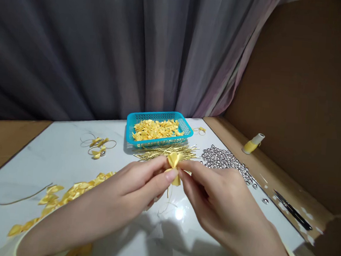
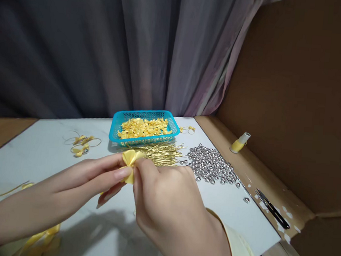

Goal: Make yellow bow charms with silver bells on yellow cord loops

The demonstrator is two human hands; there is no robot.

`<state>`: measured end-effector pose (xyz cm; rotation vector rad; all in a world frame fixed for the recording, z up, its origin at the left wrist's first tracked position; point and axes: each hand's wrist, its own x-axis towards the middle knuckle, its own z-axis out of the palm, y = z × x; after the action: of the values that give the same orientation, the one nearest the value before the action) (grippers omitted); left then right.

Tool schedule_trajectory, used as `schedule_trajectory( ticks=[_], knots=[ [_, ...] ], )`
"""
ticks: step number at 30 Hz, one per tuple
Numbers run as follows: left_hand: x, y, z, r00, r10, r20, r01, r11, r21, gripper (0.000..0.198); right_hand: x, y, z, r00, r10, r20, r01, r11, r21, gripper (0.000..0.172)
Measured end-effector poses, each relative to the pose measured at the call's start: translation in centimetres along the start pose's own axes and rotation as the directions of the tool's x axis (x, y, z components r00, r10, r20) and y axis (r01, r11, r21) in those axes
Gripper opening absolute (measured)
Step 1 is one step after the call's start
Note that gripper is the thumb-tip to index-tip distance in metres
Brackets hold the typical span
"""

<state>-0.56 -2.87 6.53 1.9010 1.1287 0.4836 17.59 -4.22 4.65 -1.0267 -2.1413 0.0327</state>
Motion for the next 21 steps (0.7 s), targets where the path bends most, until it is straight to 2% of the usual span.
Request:
schedule_trajectory(
  ticks=[13, 21],
  knots=[
    [-0.11, 0.1, -0.29, 1.0, -0.015, 0.003, 0.014, 0.992, 0.122, 0.038, -0.11, 0.41, -0.64, 0.979, 0.052, 0.195, -0.055, 0.998, 0.01, 0.019],
    [0.23, 0.03, -0.34, 1.0, 0.012, -0.005, -0.011, 0.989, 0.15, 0.039, -0.26, 0.71, -0.75, 0.977, 0.026, 0.212, -0.02, 0.999, -0.03, 0.018]
  ],
)
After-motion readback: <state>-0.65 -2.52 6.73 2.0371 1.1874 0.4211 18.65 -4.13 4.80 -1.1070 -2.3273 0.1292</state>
